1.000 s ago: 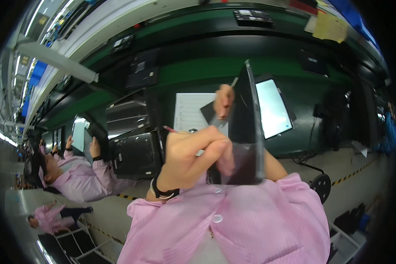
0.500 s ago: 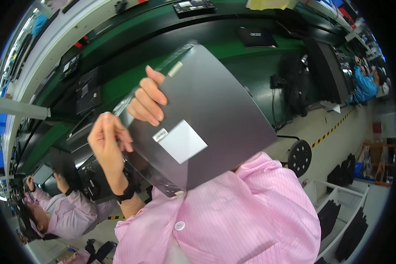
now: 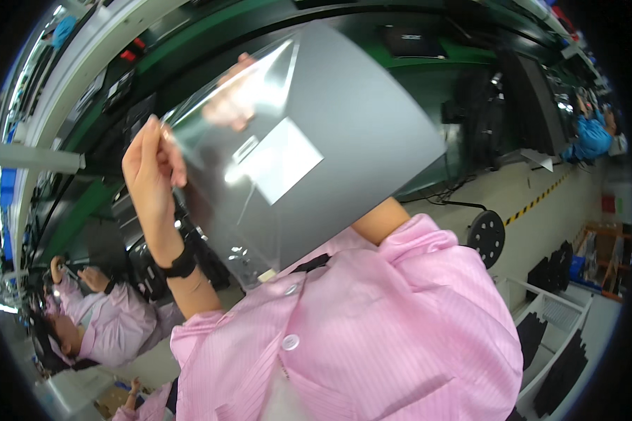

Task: Inspecting, cleaning, and applying protective films to tablet screens on an assembly line.

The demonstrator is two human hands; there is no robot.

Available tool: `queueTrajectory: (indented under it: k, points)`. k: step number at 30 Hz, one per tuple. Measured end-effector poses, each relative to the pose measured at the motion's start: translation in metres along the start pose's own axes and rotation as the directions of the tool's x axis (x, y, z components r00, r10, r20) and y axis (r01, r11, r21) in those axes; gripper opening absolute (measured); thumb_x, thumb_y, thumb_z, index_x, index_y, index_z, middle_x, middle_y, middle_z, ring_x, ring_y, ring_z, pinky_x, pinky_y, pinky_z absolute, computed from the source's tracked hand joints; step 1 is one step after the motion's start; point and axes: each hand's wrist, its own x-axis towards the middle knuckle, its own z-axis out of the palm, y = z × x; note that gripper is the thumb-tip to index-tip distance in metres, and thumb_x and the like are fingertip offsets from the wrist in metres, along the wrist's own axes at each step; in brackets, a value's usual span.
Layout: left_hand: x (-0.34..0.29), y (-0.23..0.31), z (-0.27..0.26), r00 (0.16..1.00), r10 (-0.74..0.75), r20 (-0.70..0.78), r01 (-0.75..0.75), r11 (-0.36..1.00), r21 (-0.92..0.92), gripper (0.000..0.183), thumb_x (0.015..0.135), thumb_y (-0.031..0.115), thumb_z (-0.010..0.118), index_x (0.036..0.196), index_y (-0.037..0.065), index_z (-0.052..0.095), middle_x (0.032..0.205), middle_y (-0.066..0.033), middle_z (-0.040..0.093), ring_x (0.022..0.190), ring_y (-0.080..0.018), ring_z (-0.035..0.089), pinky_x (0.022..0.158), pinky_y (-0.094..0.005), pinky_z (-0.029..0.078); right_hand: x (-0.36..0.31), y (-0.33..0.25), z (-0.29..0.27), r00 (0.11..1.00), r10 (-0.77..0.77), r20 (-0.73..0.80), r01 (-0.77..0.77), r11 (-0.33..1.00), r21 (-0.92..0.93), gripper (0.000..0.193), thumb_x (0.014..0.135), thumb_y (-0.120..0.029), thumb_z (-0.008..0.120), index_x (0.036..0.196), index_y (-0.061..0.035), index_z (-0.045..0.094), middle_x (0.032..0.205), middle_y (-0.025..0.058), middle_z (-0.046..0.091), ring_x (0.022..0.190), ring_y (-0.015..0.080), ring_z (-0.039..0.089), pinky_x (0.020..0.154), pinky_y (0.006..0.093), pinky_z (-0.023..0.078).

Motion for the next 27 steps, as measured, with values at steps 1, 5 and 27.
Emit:
queueTrajectory:
  k: [1, 5, 27]
  points:
    - [0.004, 0.001, 0.001, 1.000, 0.011, 0.020, -0.011, 1.000, -0.015, 0.034, 0.098, 0.024, 0.040, 0.075, 0.002, 0.053, 0.053, -0.0031, 0.051, 0.038, -0.0066, 0.044, 0.035, -0.0167, 0.028, 0.000, -0.007, 0.001, 0.998, 0.040, -0.042, -0.042, 0.998, -0.052, 0.019, 0.092, -0.012, 0.047, 0.079, -0.0023, 0.057, 0.053, -0.0008, 0.051, 0.047, 0.0050, 0.046, 0.044, 0.0180, 0.031]
    - [0.008, 0.011, 0.003, 0.997, 0.071, 0.038, -0.070, 0.997, -0.016, 0.034, 0.097, 0.025, 0.041, 0.074, 0.003, 0.052, 0.052, -0.0027, 0.050, 0.038, -0.0067, 0.044, 0.036, -0.0169, 0.028, 0.000, -0.030, -0.002, 0.953, 0.210, -0.217, -0.260, 0.937, -0.232, 0.037, 0.095, -0.022, 0.031, 0.070, -0.0072, 0.053, 0.050, 0.0008, 0.046, 0.047, 0.0111, 0.044, 0.048, 0.0224, 0.033]
    - [0.000, -0.011, -0.005, 0.859, -0.281, 0.427, 0.465, 0.776, -0.425, 0.048, 0.096, 0.044, 0.035, 0.095, 0.002, 0.060, 0.086, -0.0011, 0.055, 0.083, -0.0111, 0.053, 0.075, -0.0256, 0.041, -0.018, -0.031, 0.018, 0.806, -0.387, -0.448, -0.550, -0.208, -0.809, 0.052, 0.098, -0.032, 0.038, 0.052, -0.0079, 0.038, 0.048, -0.0038, 0.036, 0.044, 0.0057, 0.031, 0.044, 0.0248, 0.024]
